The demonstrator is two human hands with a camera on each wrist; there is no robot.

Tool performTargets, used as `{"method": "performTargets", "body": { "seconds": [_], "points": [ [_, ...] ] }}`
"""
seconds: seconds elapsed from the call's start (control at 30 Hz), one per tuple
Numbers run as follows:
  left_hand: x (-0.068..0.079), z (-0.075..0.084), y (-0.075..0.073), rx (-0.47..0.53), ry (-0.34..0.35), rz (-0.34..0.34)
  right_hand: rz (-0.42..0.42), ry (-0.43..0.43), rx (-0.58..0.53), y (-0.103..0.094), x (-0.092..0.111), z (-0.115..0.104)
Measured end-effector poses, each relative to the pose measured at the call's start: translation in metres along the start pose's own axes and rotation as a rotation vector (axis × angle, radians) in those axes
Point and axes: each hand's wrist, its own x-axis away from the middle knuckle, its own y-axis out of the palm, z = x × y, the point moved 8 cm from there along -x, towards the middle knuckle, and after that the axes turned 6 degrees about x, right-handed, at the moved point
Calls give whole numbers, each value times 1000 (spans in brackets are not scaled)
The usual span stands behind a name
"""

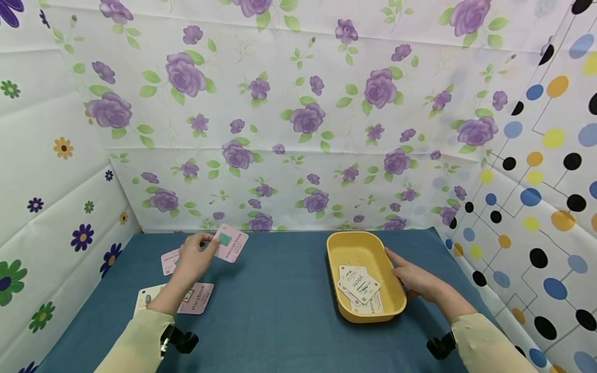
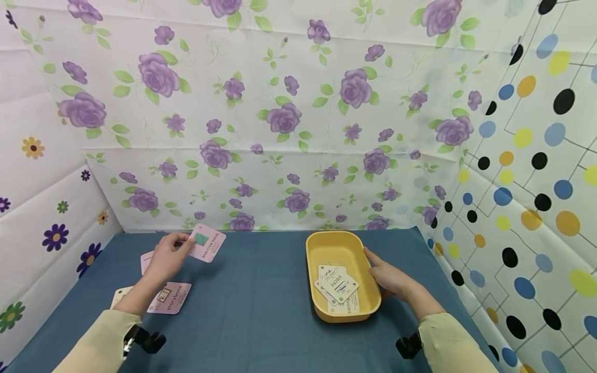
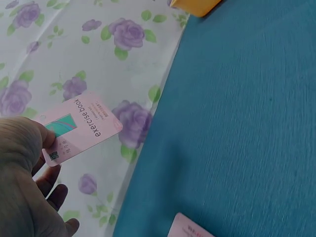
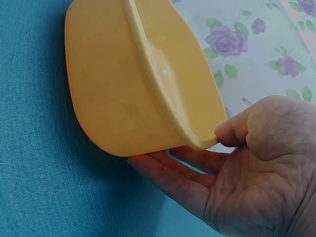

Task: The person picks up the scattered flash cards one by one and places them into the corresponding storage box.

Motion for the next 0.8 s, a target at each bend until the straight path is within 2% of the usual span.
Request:
{"method": "performTargets", "body": {
  "seconds": [0.13,0.4,0.8],
  "points": [
    [-1,4,5,5,12,-2,-2,2,-7,1,0,1],
    [1,15,18,80,43,-32,0,11,-1,0,0,1],
    [2,29,41,115,73,-64,2,2,2,-1,-1,1]
  ]
}}
